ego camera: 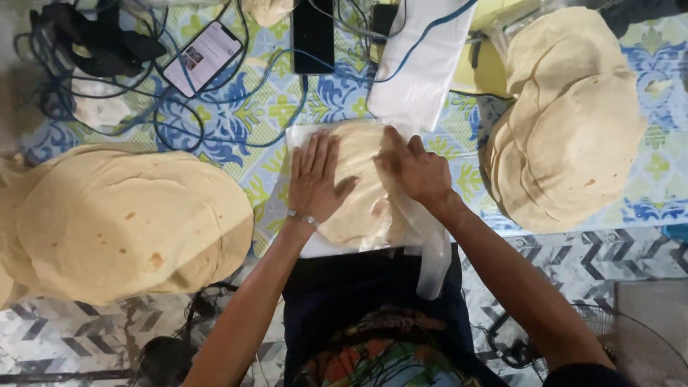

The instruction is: The person packages individual flatbreads by placing them into clear plastic bags, smoothing the bags, and stacking the packaged items on a table.

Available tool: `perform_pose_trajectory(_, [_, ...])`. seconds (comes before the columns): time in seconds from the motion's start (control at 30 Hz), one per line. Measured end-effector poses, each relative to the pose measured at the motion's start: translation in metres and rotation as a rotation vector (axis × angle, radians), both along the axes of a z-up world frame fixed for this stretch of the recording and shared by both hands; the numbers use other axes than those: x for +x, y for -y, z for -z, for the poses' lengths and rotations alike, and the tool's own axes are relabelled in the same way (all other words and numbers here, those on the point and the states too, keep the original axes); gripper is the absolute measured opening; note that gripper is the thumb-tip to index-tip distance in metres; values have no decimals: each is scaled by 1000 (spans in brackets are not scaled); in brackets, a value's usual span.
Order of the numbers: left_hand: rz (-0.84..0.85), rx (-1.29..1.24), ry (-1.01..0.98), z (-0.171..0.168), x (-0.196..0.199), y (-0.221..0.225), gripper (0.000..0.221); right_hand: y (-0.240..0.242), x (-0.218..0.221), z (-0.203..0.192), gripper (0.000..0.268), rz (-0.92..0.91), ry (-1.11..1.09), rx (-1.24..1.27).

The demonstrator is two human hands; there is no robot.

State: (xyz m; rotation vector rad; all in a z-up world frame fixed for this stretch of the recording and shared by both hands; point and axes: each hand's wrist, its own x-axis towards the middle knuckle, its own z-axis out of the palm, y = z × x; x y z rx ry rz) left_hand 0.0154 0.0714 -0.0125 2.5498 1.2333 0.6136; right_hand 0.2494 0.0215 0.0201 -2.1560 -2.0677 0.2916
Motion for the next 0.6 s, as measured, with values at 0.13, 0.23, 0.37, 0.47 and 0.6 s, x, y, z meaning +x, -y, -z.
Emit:
perform_pose_trajectory(0.13, [-24,-84,-4,-5,-2,8,93,2,5,-8,84,9,51,-22])
perform_pose_trajectory(0.23, [-40,16,-63,-20,-5,13,92,18,6,-15,94,2,60,-45])
perform_pose_trajectory(0.37, [-15,80,-164,-14,-14,56,86,54,-2,-29,102,-30,62,-127])
perform_pose_trajectory(0.47, [303,-160,-83,-23,-19,69,96,63,-4,-31,112,-108,-5,-66])
perform_pose_trajectory(0.6, [332,-168,-216,-39,-22,76,109,66,9,-32,111,-50,-32,-115])
